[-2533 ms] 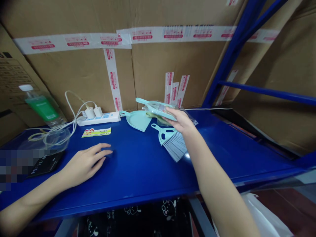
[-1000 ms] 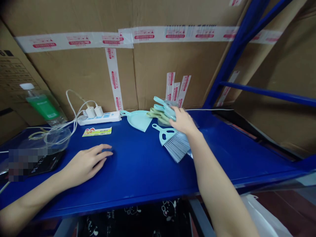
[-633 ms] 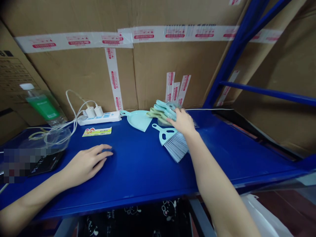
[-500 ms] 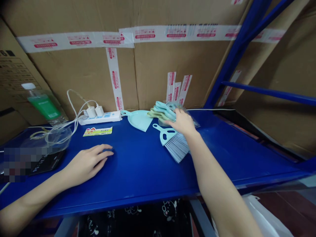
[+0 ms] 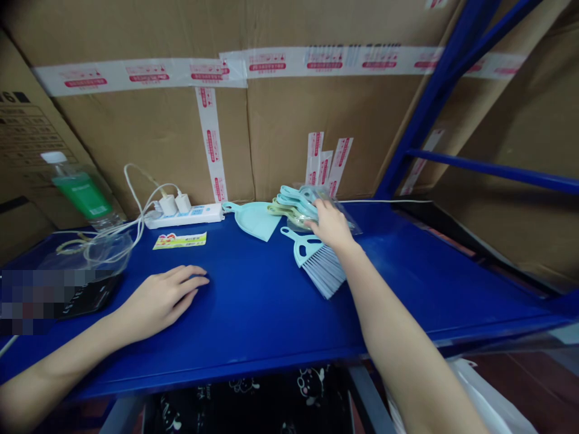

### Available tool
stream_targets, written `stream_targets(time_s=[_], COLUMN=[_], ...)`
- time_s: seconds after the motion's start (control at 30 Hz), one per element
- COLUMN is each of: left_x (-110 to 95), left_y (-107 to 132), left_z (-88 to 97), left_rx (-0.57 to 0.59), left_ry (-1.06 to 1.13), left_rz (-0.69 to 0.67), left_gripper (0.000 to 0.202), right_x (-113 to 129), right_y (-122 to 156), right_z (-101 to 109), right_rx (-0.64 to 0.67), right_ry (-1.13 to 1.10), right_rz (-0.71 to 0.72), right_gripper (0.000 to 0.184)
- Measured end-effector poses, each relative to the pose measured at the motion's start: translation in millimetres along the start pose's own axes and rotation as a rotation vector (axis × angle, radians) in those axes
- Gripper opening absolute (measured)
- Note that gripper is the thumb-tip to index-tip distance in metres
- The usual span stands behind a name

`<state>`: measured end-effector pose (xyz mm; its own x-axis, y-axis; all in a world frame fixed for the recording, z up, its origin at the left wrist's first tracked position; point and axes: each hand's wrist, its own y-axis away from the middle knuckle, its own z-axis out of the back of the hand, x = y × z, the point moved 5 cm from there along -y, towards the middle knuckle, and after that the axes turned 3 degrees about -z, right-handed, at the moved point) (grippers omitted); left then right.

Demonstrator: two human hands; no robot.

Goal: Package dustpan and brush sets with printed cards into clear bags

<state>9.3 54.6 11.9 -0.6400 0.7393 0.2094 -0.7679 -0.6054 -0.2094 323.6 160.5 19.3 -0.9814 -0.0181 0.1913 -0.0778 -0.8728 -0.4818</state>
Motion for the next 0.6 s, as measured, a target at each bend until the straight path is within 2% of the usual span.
stream_targets(time_s=[0.23,0.43,0.6], left_x=[-1.2,-5.1,-8.5], left_y=[-0.7,-4.5,-10.6], left_z=[0.3,-4.7,-8.3], left_rx=[0.019,0.06,0.097], left_ry=[0.002,-0.006,-0.047], left_rz=[0.005,-0.009,-0.035], left_gripper=[0.029,0.033,0.041], right_x=[1.0,3.7,9.8], right_y=[0.6,1.7,3.7], right_z=[-0.2,-1.8,-2.9], right_rx=[0.005,-0.016,-0.039], right_ry=[-0.022,-0.029,-0.041], right_rz=[-0.011,0.066,0.117], right_gripper=[0.036,0.039,0.054])
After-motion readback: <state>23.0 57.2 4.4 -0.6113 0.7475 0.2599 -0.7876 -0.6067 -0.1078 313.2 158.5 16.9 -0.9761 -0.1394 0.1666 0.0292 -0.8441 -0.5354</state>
